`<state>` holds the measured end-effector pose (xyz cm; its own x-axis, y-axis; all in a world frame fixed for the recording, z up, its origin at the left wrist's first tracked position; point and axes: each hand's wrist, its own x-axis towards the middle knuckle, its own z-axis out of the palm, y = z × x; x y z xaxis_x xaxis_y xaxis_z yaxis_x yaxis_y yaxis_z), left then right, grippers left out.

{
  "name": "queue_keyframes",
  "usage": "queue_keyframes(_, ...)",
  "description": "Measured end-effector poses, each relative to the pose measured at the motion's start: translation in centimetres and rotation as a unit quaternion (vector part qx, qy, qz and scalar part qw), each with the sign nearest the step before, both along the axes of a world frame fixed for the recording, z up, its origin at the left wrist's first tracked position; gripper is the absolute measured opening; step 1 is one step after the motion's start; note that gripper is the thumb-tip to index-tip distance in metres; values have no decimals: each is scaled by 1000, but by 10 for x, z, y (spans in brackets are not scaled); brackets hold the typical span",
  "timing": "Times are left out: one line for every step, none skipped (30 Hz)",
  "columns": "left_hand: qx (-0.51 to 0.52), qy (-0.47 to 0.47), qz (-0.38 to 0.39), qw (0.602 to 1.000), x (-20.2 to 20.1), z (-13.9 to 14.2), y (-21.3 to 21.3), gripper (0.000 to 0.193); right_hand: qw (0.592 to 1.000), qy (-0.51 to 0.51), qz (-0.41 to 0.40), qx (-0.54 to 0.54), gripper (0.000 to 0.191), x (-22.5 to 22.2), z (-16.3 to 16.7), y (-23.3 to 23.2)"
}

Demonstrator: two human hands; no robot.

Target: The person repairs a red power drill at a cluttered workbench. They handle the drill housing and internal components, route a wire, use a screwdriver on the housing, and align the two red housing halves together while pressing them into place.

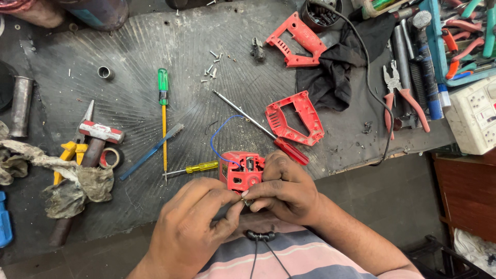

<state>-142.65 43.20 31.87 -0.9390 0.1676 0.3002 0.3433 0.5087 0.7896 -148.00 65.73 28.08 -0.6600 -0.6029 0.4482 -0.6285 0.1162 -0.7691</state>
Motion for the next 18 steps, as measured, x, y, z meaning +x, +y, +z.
queue_keyframes(-10,13,0,1000,1,1,0,21,1000,-5,0,1,25,1,0,0)
queue_keyframes(-20,26,-1,999,1,3,0,22,1000,-9,0,1,25,1,0,0)
queue_keyframes(-39,36,2,999,1,4,1,21,1000,-13,0,2,25,1,0,0)
queue_keyframes(-59,45,5,997,1,5,1,21,1000,-13,0,2,25,1,0,0)
queue_keyframes(-78,55,8,995,1,6,1,20,1000,-13,0,3,24,1,0,0)
queue_keyframes(-85,60,3,995,1,8,0,21,1000,-12,1,4,24,1,0,0)
queue_keyframes(-91,65,-3,994,0,9,-1,22,1000,-16,4,-5,24,0,0,0)
queue_keyframes(-97,69,-9,993,0,10,-2,23,1000,-20,7,-12,24,0,-1,-1)
queue_keyframes(-87,81,-11,993,-1,10,-2,23,999,-24,9,-20,24,0,-1,-1)
queue_keyframes(-78,92,-14,993,-3,10,-3,23,999,-33,7,-26,24,0,-2,-1)
queue_keyframes(-69,102,-16,992,-3,10,-3,23,999,-42,6,-31,24,0,-2,-1)
queue_keyframes(-61,103,-19,993,-4,9,-4,23,998,-52,3,-36,24,1,-3,-2)
queue_keyframes(-52,104,-22,993,-4,8,-4,23,998,-52,4,-33,24,1,-3,-1)
queue_keyframes(-43,105,-26,993,-5,7,-4,23,998,-52,5,-31,24,1,-3,-1)
queue_keyframes(-26,101,-30,994,-5,5,-4,22,998,-51,5,-28,23,2,-4,-1)
queue_keyframes(-9,96,-33,995,-5,4,-3,21,998,-50,2,-29,24,2,-5,-1)
queue_keyframes(8,91,-35,995,-5,2,-3,21,998,-49,-1,-29,24,2,-5,-1)
queue_keyframes(19,97,-39,994,-5,0,-3,22,998,-49,-2,-29,25,2,-6,-2)
